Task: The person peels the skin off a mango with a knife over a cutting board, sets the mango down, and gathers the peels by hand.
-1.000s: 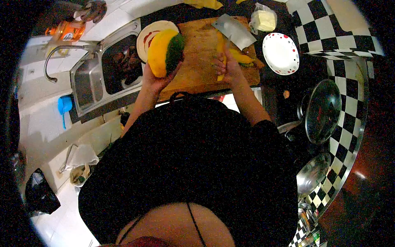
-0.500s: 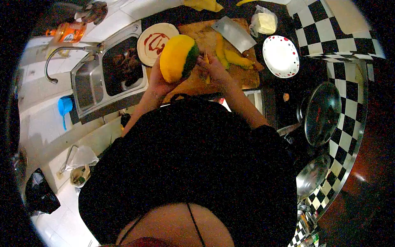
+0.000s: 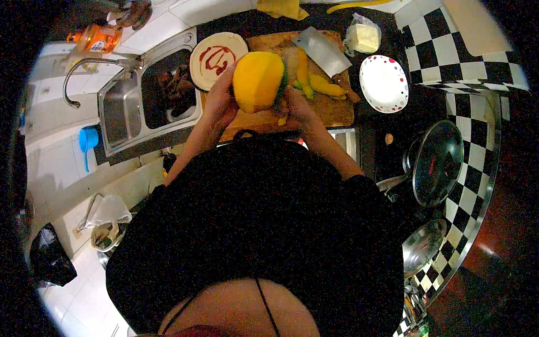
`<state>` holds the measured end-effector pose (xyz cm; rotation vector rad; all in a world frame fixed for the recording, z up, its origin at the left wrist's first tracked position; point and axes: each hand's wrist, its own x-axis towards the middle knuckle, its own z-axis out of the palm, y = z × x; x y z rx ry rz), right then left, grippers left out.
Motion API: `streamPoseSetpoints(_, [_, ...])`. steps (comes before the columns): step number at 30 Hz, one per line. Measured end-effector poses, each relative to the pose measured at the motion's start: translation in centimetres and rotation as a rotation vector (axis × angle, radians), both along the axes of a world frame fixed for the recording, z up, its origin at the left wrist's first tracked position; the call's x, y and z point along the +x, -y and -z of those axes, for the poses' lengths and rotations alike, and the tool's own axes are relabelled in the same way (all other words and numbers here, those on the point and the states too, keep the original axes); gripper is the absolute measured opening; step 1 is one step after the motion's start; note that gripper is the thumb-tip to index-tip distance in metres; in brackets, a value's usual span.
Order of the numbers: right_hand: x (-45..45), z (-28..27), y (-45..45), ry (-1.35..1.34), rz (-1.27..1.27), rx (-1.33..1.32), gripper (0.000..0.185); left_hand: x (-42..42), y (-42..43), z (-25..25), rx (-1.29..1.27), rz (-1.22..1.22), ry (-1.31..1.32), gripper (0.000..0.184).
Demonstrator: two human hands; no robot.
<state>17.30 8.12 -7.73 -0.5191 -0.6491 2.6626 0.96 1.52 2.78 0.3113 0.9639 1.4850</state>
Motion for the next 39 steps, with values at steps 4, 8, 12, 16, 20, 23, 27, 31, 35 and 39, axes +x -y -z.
streamPoseSetpoints(4, [-0.5, -1.2, 0.7, 0.132, 0.137, -0.179, 0.029, 0.0, 0.0, 0.5, -0.060, -0.062, 0.010, 0.043])
streamPoseSetpoints(8, [-0.6, -0.4, 0.5, 0.062, 0.126, -0.177, 0.032, -0.4, 0.1, 0.7, 0.000, -0.012, -0.067, 0.051])
streamPoseSetpoints(12, [-0.8, 0.3, 0.1, 0.107, 0.165, -0.035, 0.037, 0.0, 0.7, 0.0, 0.052, 0.115, -0.610, 0.079])
streamPoseSetpoints(16, [-1.8, -4.0, 0.6, 0.308, 0.172, 0.044, 0.031, -0.4, 0.8, 0.3, 0.067, 0.097, -0.599, 0.083])
streamPoseSetpoints(20, [-1.8, -4.5, 0.6, 0.488, 0.263, 0.328, 0.024, -1.0, 1.0, 1.1, 0.076, 0.040, -0.452, 0.077])
streamPoseSetpoints(23, [-0.7, -5.2, 0.0, 0.639, 0.120, 0.597, 0.056, -1.7, 1.4, 0.8, 0.050, 0.042, -0.138, 0.070])
streamPoseSetpoints(27, [-0.5, -8.9, -0.6, 0.547, 0.083, 0.596, 0.028, -2.9, 1.9, 1.5, 0.170, 0.193, 0.096, 0.079])
streamPoseSetpoints(31, [0.7, -8.4, -2.8, 0.452, 0.168, 0.548, 0.033, -3.4, 2.8, 3.5, 0.243, 0.184, 0.237, 0.082])
streamPoseSetpoints(35, [0.6, -11.1, -3.8, 0.397, 0.125, 0.627, 0.027, -4.5, 3.4, 6.6, 0.263, 0.228, 0.379, 0.085])
streamPoseSetpoints(39, [-0.2, -12.6, -4.3, 0.449, -0.046, 0.815, 0.026, -4.1, 3.6, 6.3, 0.170, 0.191, 0.287, 0.085])
